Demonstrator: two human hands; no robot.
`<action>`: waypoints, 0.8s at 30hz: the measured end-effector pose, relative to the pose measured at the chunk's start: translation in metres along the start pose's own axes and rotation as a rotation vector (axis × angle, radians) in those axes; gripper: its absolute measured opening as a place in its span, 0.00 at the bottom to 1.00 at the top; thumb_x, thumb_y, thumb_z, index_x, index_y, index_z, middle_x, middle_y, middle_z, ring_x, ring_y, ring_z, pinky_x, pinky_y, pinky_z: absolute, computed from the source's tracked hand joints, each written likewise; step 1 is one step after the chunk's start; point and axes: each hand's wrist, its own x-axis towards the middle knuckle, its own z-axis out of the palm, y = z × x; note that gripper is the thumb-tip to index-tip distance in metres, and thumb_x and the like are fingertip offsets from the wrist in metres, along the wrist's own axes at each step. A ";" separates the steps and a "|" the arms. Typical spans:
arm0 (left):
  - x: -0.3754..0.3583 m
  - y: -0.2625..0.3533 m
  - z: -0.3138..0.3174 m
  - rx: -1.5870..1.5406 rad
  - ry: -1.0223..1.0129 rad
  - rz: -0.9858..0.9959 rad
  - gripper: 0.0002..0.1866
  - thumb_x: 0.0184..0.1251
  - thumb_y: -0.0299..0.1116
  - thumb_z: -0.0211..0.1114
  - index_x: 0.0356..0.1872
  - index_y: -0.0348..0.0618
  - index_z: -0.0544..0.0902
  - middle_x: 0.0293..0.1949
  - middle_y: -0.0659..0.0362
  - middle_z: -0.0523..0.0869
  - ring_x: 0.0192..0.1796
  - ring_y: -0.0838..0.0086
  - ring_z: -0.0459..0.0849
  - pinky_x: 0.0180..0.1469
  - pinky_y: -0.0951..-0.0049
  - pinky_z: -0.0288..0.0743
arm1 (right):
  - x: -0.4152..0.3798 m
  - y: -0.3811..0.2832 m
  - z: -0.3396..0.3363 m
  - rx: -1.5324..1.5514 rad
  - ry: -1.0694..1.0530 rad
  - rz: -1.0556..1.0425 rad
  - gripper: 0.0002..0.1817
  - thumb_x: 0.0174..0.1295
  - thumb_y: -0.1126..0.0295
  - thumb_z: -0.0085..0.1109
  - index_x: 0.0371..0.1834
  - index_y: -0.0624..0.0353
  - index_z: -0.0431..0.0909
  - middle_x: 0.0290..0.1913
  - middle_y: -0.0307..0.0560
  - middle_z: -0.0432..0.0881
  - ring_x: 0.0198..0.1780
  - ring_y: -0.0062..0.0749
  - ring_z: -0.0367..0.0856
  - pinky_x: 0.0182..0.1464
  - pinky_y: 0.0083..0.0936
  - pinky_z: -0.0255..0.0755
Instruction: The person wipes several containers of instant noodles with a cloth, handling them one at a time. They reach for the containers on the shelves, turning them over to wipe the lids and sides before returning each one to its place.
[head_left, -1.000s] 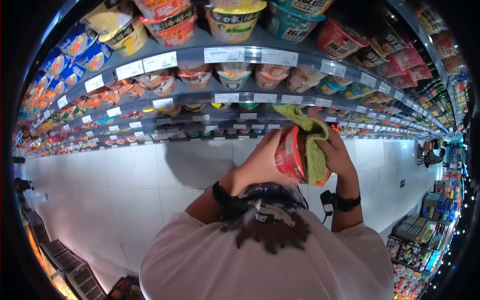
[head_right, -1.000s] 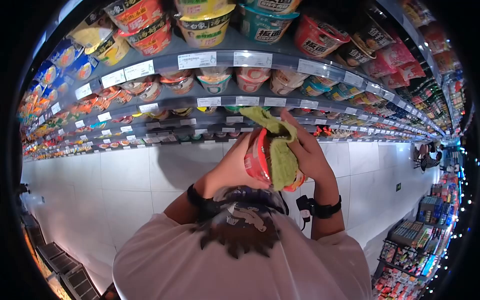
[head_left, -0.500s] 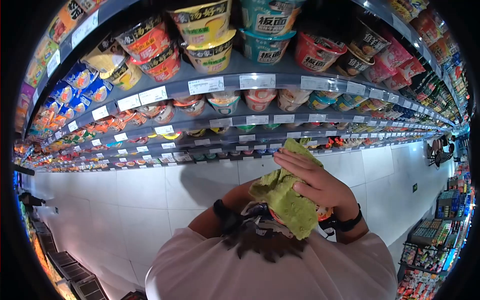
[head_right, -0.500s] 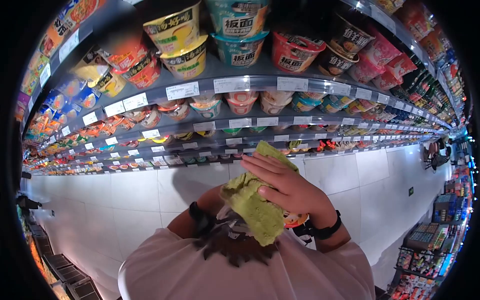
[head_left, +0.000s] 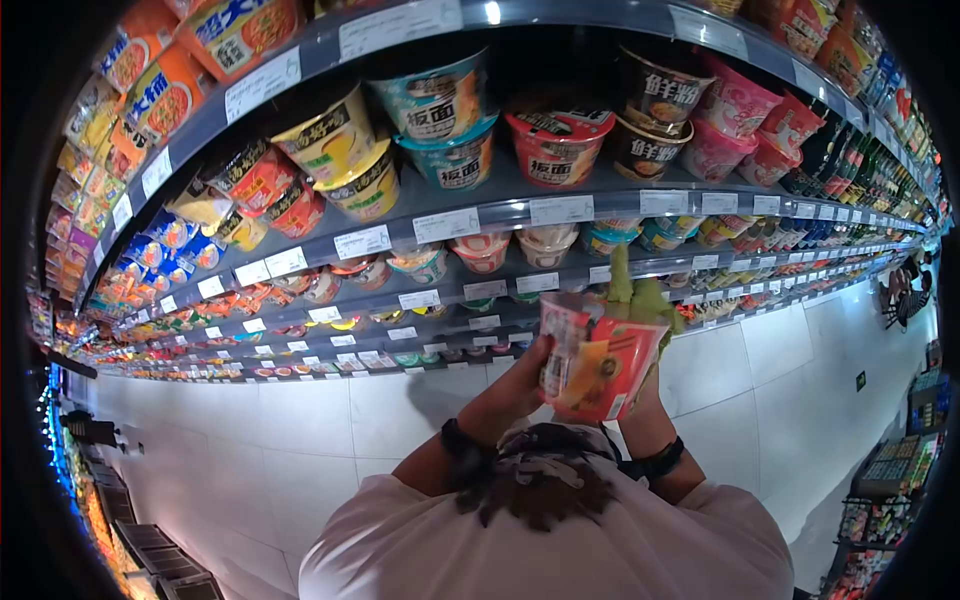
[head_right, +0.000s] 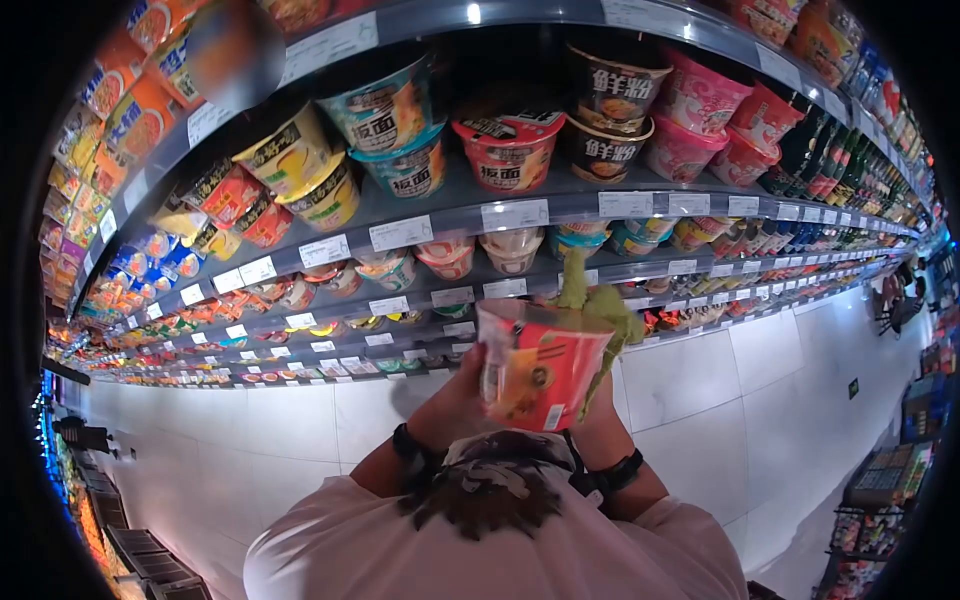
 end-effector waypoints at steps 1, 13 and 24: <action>0.011 0.002 0.003 0.127 0.140 -0.017 0.41 0.73 0.66 0.54 0.75 0.46 0.64 0.70 0.54 0.76 0.69 0.63 0.77 0.68 0.57 0.75 | 0.003 -0.007 0.009 -0.018 0.028 -0.068 0.30 0.76 0.45 0.47 0.71 0.53 0.66 0.63 0.49 0.77 0.61 0.44 0.80 0.66 0.44 0.75; 0.095 -0.019 0.068 0.917 0.348 0.453 0.75 0.41 0.33 0.88 0.80 0.41 0.34 0.77 0.48 0.56 0.78 0.64 0.59 0.76 0.61 0.60 | 0.007 -0.092 -0.039 -0.166 0.234 -0.203 0.25 0.79 0.58 0.42 0.73 0.59 0.64 0.67 0.52 0.74 0.66 0.43 0.77 0.67 0.40 0.74; 0.147 -0.014 0.065 1.410 0.512 1.008 0.70 0.38 0.37 0.89 0.75 0.40 0.40 0.68 0.45 0.66 0.67 0.60 0.74 0.69 0.59 0.70 | -0.006 -0.121 -0.029 -0.030 -0.093 0.332 0.30 0.77 0.50 0.47 0.77 0.50 0.61 0.72 0.45 0.70 0.71 0.38 0.72 0.72 0.40 0.68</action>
